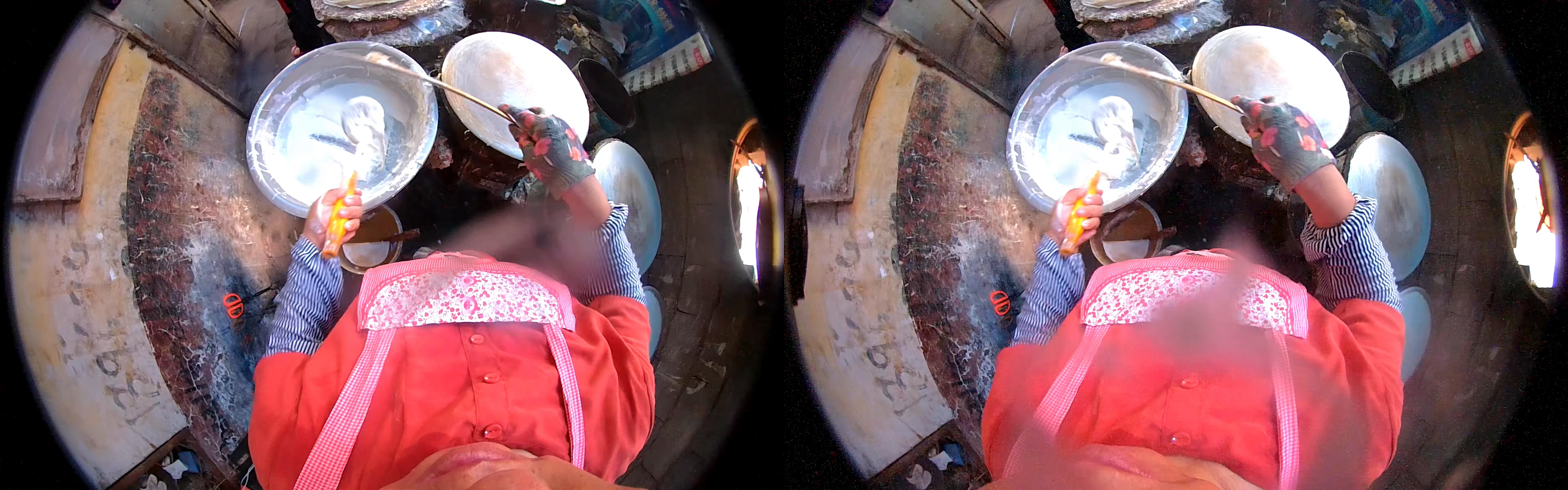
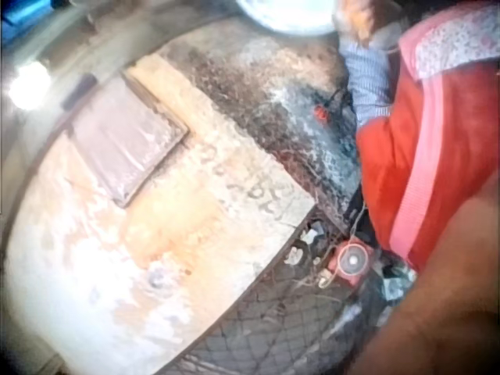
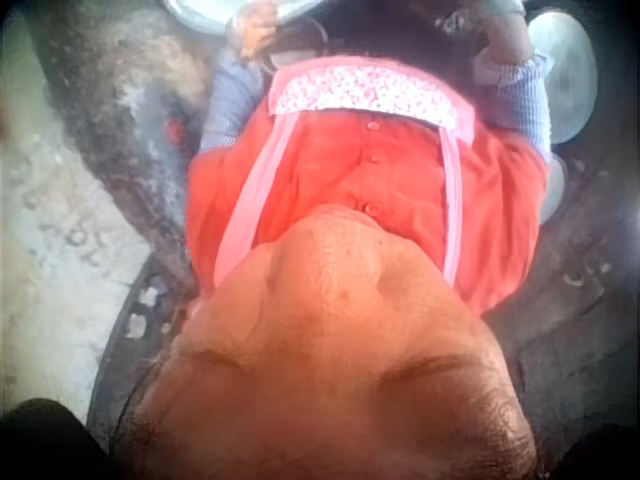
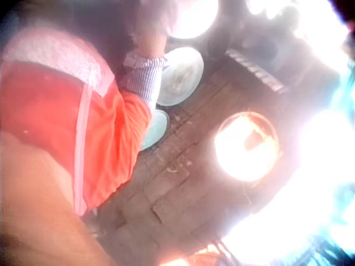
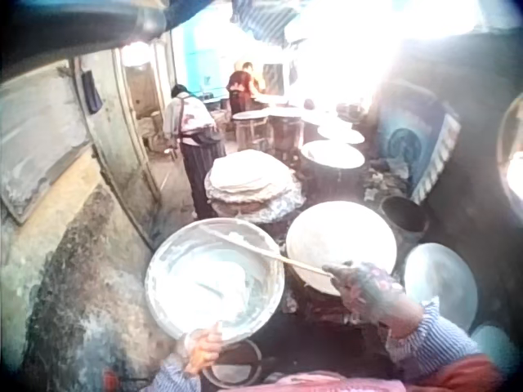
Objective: The person scoops white batter from a metal bowl and spreads it onto multiple hot, round griddles using a wooden stick. They flip the cooking crepes and stack the finished ones on a nearby surface. The process is repeated continuously across several griddles.
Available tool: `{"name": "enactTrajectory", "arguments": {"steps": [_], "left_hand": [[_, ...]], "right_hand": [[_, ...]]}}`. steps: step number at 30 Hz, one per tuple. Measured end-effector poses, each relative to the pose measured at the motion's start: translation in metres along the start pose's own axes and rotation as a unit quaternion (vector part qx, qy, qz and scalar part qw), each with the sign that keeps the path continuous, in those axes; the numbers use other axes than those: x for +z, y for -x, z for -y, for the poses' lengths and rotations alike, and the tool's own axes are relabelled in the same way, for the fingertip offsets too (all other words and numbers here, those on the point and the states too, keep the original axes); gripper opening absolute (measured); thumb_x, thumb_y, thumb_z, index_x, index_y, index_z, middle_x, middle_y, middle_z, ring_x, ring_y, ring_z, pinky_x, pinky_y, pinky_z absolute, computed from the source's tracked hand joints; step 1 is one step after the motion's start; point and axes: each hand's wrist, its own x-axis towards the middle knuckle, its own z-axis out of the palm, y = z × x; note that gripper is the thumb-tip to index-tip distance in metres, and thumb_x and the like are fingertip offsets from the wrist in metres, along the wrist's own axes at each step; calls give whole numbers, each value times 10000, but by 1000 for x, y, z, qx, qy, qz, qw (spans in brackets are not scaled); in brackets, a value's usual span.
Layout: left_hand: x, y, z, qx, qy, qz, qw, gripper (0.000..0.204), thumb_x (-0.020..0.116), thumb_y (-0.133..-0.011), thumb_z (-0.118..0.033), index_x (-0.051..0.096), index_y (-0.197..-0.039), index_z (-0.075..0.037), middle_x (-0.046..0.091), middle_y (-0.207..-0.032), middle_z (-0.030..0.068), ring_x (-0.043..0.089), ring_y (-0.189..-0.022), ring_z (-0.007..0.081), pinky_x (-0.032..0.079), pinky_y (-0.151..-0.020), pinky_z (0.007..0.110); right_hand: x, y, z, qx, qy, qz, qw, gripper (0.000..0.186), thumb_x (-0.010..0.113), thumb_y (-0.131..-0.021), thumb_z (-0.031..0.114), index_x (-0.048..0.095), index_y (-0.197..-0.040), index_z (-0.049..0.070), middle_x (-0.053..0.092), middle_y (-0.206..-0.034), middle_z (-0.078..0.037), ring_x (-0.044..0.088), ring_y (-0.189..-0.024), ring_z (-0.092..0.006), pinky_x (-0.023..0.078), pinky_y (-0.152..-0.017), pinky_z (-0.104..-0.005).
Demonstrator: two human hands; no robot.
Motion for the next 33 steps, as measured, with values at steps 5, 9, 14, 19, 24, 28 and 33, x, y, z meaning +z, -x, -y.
{"name": "enactTrajectory", "arguments": {"steps": [5, 9, 14, 19, 24, 28, 33], "left_hand": [[103, 68, -7, 135, -148, 55, 978, 256, 417, -875, -202, 401, -1023, 6, 423, -678, 25, 422, -453, 88, 429, -368, 269], [137, 98, -5, 236, -259, 38, 936, 276, 430, -873, -226, 399, -1034, -4, 418, -666, 29, 408, -416, 83, 419, -342, 258], [79, 59, -33, 206, -211, -25, 955, 313, 448, -872, -244, 387, -1048, 8, 415, -685, 32, 458, -490, 94, 449, -382, 249], [-28, -8, -78, 22, -36, -46, 998, 232, 463, -847, -191, 413, -940, 16, 429, -686, -3, 445, -531, 72, 402, -459, 224], [-18, -12, -68, -4, 27, 27, 999, 229, 436, -862, -190, 413, -960, 16, 430, -684, -2, 444, -520, 82, 408, -459, 236], [49, 24, -61, 62, -80, 41, 994, 261, 422, -879, -226, 408, -1008, 1, 428, -675, 5, 448, -518, 85, 438, -421, 251], [74, 78, -45, 171, -242, -22, 955, 298, 418, -889, -263, 399, -1052, -15, 432, -691, 16, 456, -509, 85, 454, -374, 252]], "right_hand": [[58, 44, -46, 141, -366, -54, 918, 387, 435, -784, 35, 505, -1159, 99, 581, -881, -83, 569, -699, -143, 452, -614, -241], [86, 68, -41, 187, -561, -136, 795, 426, 421, -772, 15, 466, -1193, 60, 596, -961, -74, 579, -700, -115, 426, -563, -198], [99, 84, -26, 290, -559, -118, 768, 420, 445, -793, 21, 454, -1209, 78, 611, -936, -58, 577, -650, -85, 383, -494, -161], [113, 95, -19, 377, -546, -85, 744, 363, 500, -818, 55, 477, -1180, 77, 613, -902, -43, 568, -627, -73, 372, -463, -156], [118, 110, -22, 410, -554, -86, 719, 358, 504, -821, 62, 475, -1178, 69, 614, -895, -41, 556, -608, -67, 380, -458, -165], [123, 113, -22, 413, -577, -101, 697, 352, 521, -818, 81, 486, -1168, 68, 612, -878, -31, 554, -607, -68, 398, -486, -178], [117, 98, -8, 441, -544, -85, 709, 385, 571, -791, 75, 483, -1164, 38, 594, -889, -23, 538, -612, -67, 428, -532, -190]]}}
